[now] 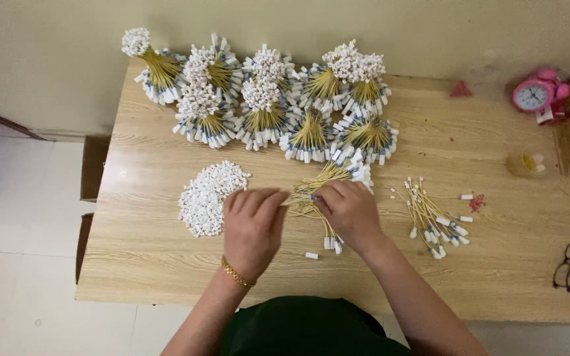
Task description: Assembling small white ferrules onto the ends of yellow wires at a factory workbench.
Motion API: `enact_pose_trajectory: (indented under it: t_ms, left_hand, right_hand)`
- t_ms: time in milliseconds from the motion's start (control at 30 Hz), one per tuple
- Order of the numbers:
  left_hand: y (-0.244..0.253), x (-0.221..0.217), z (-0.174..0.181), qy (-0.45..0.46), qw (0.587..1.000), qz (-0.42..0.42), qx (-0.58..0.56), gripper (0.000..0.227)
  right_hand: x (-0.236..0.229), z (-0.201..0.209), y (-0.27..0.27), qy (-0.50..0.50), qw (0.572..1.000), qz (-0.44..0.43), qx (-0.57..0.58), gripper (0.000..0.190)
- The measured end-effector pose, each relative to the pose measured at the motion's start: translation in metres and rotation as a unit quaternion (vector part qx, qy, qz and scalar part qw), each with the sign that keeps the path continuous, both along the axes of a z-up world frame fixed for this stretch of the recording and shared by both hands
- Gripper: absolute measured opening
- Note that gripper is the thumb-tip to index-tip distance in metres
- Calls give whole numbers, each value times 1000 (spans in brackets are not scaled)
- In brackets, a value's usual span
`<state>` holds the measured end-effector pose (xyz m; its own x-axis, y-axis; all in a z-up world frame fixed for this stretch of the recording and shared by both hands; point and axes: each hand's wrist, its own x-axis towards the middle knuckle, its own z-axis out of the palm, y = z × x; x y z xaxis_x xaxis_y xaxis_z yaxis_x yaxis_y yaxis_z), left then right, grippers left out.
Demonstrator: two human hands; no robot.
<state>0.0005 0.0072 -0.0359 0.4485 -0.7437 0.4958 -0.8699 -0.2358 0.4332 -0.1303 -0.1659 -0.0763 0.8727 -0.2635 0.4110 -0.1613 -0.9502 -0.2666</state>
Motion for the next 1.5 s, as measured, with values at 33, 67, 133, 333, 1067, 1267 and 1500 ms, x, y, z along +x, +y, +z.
enact_pose_trajectory:
  t_ms: [33,67,133,333,1067,1267,1500]
  left_hand:
    - [-4,1,7,-3,1000,4,-2,21]
    - [-8,1,14,4,1000,-15,19,23]
    - [-14,7,25,8,999,-31,39,25]
    - [0,17,44,472,871,-127,55,16]
    - [14,25,40,445,884,-61,131,21]
    - [11,19,11,565,824,-44,-1,28]
    - [11,13,-8,621,777,-32,-98,24]
  right_hand:
    - [1,14,2,-3,1000,4,-2,11]
    - [3,28,4,-61,997,19,-45,9]
    - [5,60,10,-121,988,36,-89,7]
    - [-3,125,19,-127,986,94,-44,4]
    - [25,105,33,61,933,110,338,9]
    - [26,93,34,44,908,57,414,10]
    - [25,87,32,27,898,8,438,10]
